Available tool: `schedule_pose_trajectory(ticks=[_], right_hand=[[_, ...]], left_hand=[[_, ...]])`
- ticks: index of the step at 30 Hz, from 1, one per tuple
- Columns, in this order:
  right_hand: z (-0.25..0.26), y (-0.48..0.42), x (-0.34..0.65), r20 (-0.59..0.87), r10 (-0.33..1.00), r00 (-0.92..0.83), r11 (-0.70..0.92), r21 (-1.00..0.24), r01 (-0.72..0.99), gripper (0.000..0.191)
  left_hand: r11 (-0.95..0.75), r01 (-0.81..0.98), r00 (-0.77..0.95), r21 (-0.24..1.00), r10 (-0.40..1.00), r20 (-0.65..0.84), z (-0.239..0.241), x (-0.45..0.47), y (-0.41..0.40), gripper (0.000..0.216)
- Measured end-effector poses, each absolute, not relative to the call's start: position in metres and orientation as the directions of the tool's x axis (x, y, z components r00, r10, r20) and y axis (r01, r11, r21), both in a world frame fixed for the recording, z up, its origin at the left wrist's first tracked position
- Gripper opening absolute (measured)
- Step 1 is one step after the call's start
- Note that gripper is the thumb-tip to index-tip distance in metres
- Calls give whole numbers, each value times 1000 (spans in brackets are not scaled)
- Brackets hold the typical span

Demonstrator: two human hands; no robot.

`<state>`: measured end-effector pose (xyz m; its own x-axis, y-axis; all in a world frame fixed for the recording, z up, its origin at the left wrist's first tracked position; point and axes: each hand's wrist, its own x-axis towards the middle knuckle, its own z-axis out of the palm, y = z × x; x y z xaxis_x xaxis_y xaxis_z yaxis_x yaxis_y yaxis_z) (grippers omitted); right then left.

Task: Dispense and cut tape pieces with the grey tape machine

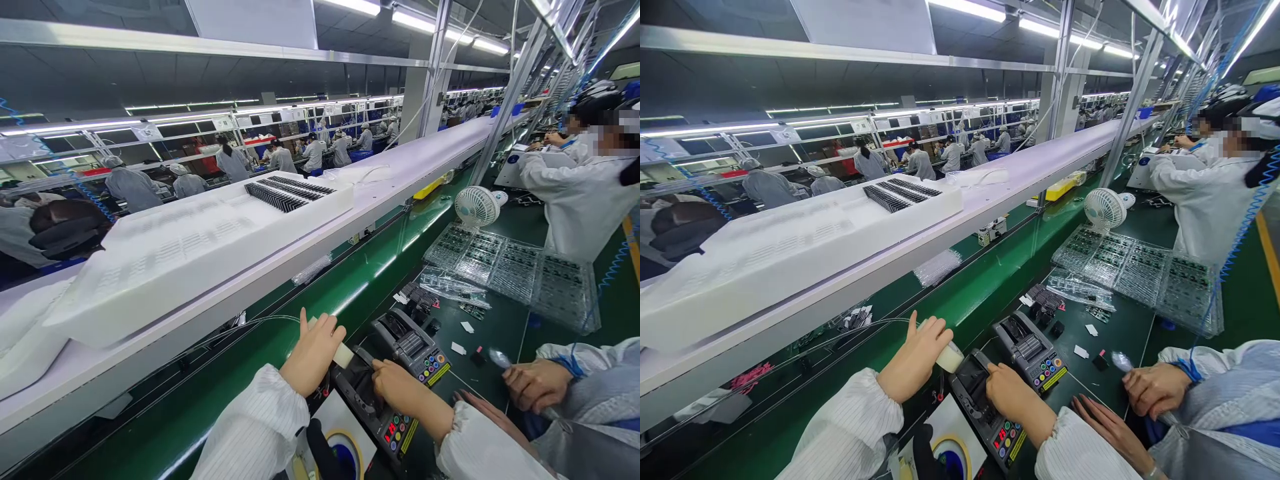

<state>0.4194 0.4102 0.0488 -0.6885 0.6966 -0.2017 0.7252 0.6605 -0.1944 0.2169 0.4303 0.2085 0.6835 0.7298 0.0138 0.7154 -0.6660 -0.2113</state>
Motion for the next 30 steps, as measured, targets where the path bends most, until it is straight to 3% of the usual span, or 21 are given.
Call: schedule_pose_trajectory(ticks=[10,19,22,25,30], right_hand=[[57,393,435,-187,788,-587,505,-351,789,21],[52,374,440,-137,864,-485,403,-389,828,15],[52,366,445,-95,898,-429,349,-439,828,33],[49,359,452,3,949,-314,264,-548,793,41],[13,342,459,-18,997,73,-58,-799,599,24]], left_hand=[[-665,721,679,-195,734,3,208,219,427,51],[-668,735,672,-118,740,-7,192,223,429,48],[-671,734,674,-100,739,-10,190,226,428,46],[-679,727,683,-100,731,5,190,227,427,47],[-671,740,669,-53,742,-42,194,228,427,44]])
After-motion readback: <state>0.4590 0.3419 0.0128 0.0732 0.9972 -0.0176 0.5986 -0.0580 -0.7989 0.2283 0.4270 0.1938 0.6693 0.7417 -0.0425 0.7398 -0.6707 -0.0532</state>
